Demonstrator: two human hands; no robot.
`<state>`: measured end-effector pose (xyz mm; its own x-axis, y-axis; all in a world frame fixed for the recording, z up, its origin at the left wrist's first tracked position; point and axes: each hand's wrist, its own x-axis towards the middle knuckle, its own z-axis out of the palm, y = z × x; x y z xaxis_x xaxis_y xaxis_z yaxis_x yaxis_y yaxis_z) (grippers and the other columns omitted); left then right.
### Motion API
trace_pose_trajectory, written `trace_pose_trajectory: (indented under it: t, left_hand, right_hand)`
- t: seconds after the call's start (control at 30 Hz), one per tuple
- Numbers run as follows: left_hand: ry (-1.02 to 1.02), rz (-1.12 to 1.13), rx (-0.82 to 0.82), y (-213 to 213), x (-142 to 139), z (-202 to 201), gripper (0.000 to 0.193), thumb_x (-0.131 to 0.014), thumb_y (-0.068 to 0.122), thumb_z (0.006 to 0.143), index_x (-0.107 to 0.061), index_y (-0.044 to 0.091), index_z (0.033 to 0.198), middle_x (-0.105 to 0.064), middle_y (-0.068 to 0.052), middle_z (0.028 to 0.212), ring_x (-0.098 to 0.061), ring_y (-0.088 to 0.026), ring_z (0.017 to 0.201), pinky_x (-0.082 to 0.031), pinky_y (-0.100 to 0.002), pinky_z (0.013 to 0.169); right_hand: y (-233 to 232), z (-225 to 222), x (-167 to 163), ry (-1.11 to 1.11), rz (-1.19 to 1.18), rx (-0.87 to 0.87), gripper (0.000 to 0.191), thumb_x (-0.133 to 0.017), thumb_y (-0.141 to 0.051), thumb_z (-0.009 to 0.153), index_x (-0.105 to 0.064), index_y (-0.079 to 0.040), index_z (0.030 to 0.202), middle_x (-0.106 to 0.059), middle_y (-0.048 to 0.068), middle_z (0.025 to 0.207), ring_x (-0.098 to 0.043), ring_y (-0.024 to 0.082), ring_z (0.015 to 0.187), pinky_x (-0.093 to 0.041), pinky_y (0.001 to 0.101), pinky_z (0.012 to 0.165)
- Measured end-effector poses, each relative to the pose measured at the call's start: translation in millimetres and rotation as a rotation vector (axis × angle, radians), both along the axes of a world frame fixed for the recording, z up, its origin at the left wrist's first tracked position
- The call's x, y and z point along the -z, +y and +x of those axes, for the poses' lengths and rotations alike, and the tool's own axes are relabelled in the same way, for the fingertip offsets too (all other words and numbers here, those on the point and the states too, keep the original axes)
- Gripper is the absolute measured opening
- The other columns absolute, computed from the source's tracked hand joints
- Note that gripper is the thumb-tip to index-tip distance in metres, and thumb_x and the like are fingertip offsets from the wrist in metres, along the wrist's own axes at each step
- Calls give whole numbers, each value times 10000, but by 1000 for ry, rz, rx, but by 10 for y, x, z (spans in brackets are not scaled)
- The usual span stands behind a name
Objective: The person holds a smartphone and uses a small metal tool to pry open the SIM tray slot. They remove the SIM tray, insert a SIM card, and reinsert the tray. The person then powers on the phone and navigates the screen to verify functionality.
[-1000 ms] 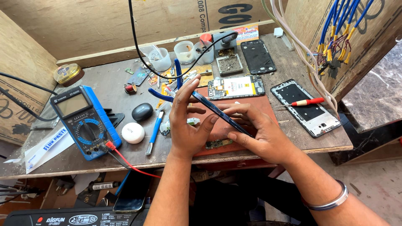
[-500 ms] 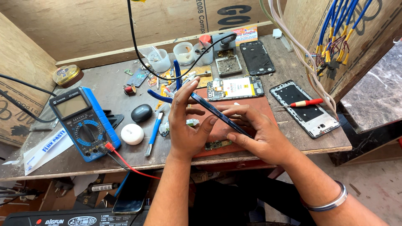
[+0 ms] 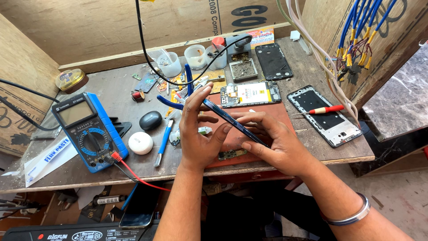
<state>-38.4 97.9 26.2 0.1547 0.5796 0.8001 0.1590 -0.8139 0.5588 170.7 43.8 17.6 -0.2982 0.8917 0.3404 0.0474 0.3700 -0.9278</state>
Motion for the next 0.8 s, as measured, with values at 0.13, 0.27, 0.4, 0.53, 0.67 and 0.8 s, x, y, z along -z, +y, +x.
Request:
trace_pose_trajectory:
  t: [0.13, 0.27, 0.4, 0.53, 0.67, 0.8]
  left_hand:
    - [-2, -1, 3, -32, 3, -3, 738, -786, 463, 952, -489, 105, 1525, -562, -105, 1563, -698, -145, 1097, -638, -229, 778]
    - [0, 0, -2, -47, 12, -4, 743, -785, 465, 950, -484, 106, 1526, -558, -106, 1563, -696, -145, 1096, -637, -230, 775]
    - [3, 1, -10, -65, 22, -5, 740, -783, 467, 951, -482, 111, 1526, -556, -103, 1562, -693, -141, 1086, -641, -251, 822]
    - [10, 2, -31, -91, 25, -4, 725, -792, 458, 945, -493, 117, 1511, -550, -86, 1524, -667, -138, 1100, -631, -232, 790]
    - [0, 2, -63, -97, 51, -3, 666, -802, 449, 940, -513, 113, 1437, -539, -67, 1432, -631, -135, 1107, -599, -242, 791]
    - [-29, -1, -74, -61, 125, -6, 603, -817, 439, 914, -486, 99, 1286, -531, -55, 1248, -585, -120, 1003, -533, -234, 711]
  right_hand:
    - [-16, -13, 9, 15, -3, -12, 474, -715, -95, 928, -538, -49, 1366, -640, 67, 1246, -651, 124, 1112, -547, 326, 997]
    - [-31, -12, 1, -1, 11, -5, 473, -713, -92, 929, -540, -48, 1367, -636, 68, 1260, -650, 126, 1112, -550, 326, 993]
    - [-64, -8, -5, -2, 23, -12, 478, -708, -93, 930, -533, -48, 1372, -626, 72, 1299, -648, 128, 1126, -550, 326, 1001]
    - [-66, -9, -16, -17, 36, -10, 473, -697, -97, 943, -535, -47, 1385, -625, 75, 1330, -649, 126, 1128, -553, 327, 1002]
    - [-82, -1, -25, -49, 10, 44, 436, -672, -152, 954, -572, -42, 1364, -669, 71, 1251, -676, 117, 1072, -571, 306, 943]
    - [-64, 2, -19, -122, 81, 125, 380, -667, -224, 968, -651, -32, 1296, -740, 80, 1131, -671, 109, 991, -552, 278, 885]
